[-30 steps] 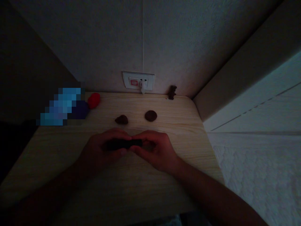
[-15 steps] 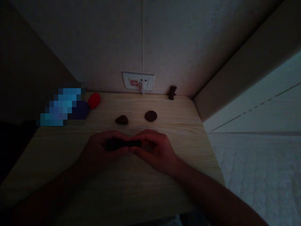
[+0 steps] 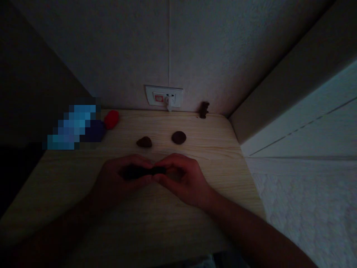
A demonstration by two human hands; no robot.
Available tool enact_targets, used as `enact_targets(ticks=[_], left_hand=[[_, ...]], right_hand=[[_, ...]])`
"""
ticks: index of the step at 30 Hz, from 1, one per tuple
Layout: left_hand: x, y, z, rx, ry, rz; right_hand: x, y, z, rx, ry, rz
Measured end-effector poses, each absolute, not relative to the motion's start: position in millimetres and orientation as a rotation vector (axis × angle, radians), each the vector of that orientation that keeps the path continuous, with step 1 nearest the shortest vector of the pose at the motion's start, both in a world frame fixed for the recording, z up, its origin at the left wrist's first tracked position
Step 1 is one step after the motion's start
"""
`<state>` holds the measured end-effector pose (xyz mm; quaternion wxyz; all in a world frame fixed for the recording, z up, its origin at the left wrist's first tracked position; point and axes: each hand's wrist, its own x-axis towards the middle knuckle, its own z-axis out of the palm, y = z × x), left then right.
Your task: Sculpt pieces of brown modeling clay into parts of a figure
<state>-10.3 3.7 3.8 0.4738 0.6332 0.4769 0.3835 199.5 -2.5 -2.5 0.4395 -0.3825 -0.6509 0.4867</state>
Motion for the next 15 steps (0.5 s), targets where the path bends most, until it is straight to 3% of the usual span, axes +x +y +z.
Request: enact_targets(ticks=[15], left_hand=[[-9.7,4.1,4.2,1.56,1.212,0.92]], right_hand=[[199.9,-2.1,-5.6,-0.967,-1.637,1.174]])
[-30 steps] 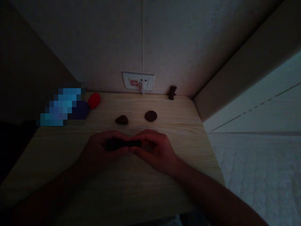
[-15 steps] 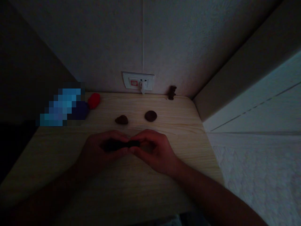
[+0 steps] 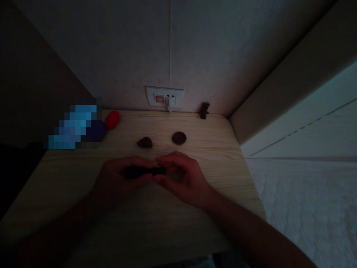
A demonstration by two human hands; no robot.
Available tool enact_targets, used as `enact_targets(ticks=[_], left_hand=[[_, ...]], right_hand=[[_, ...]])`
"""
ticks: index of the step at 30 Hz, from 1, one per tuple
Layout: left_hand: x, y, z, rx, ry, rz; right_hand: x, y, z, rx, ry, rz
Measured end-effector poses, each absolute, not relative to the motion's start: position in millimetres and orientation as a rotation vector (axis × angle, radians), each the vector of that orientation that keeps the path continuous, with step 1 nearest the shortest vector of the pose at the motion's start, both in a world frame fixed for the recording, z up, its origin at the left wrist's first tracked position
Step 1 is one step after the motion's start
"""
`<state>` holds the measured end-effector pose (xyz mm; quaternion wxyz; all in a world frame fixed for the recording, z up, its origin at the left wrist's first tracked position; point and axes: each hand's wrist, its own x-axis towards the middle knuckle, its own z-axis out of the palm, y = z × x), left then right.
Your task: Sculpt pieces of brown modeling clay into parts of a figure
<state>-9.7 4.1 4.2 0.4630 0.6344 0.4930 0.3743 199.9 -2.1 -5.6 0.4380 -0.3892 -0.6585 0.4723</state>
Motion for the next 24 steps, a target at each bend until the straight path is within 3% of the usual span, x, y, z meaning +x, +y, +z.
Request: enact_targets(ticks=[24], left_hand=[[-10.4,3.9,4.8,1.563,1.169,0.878]], right_hand=[[200.4,0.2,0.0,-0.933,-1.641,1.194]])
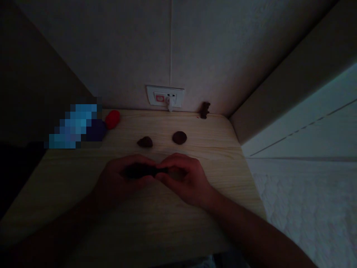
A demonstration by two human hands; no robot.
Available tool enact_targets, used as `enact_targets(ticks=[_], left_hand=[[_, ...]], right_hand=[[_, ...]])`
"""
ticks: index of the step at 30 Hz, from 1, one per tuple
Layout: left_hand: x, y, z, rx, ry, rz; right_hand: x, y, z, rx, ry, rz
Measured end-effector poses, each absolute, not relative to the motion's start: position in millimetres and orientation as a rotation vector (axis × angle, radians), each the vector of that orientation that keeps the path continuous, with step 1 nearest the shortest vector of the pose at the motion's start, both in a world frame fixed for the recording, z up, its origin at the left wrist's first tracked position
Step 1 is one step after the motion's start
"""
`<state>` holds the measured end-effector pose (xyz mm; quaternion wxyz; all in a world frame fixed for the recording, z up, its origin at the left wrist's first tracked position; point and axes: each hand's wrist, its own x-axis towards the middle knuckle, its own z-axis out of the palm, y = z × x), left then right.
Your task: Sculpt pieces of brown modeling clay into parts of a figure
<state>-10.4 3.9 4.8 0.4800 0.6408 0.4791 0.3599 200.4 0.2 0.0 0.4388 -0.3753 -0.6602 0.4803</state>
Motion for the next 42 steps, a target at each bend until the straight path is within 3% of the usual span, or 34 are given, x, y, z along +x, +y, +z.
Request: enact_targets(ticks=[15,24,33,42], left_hand=[[-9.3,3.3,5.3,1.532,1.198,0.895],[-10.1,0.5,3.0,1.662,1.136,1.037],[-9.1,1.3,4.3,1.506,1.167,0.945],[-10.7,1.1,4.7,1.644,1.122,1.079]], right_hand=[[201.9,-0.4,-1.5,-0.902,-1.677,1.141],[198.4,-1.5,-4.3,-0.913,-1.571,1.308],[201.4,-0.5,-3.2,-0.859,-1.713,1.105],[197.7,-2.3,-3.1,-0.945,-1.564,1.316]])
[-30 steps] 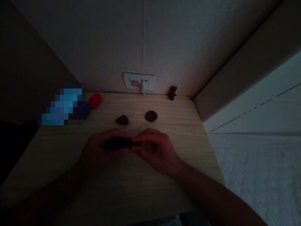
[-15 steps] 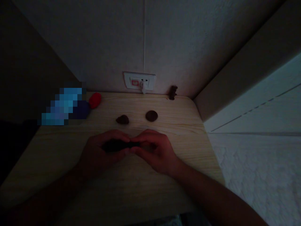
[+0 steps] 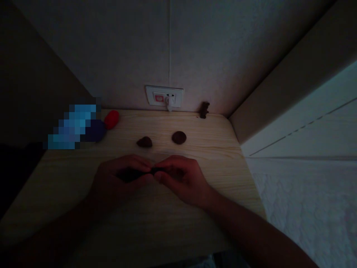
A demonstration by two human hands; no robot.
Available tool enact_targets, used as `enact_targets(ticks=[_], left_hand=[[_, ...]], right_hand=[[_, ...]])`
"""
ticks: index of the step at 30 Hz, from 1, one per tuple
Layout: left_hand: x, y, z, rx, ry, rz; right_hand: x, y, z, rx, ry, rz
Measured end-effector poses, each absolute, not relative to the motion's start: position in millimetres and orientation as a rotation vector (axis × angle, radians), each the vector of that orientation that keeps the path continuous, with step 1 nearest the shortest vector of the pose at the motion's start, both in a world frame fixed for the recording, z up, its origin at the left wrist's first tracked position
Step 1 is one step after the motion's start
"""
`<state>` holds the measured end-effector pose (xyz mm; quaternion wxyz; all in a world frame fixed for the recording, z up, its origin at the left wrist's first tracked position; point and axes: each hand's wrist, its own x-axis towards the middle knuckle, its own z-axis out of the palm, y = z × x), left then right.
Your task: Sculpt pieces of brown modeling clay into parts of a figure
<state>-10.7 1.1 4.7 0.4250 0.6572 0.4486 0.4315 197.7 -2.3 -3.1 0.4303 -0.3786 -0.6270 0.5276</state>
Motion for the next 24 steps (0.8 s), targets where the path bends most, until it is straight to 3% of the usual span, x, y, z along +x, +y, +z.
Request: enact_targets(ticks=[7,24], left_hand=[[-8.4,3.5,3.8,1.526,1.186,0.891],[-11.2,3.9,3.5,1.556,1.21,0.883]], right_hand=[[199.9,-1.0,0.3,-0.9,-1.644,1.183],[200.1,1.0,-3.6,-0.918,-1.482,1.305]])
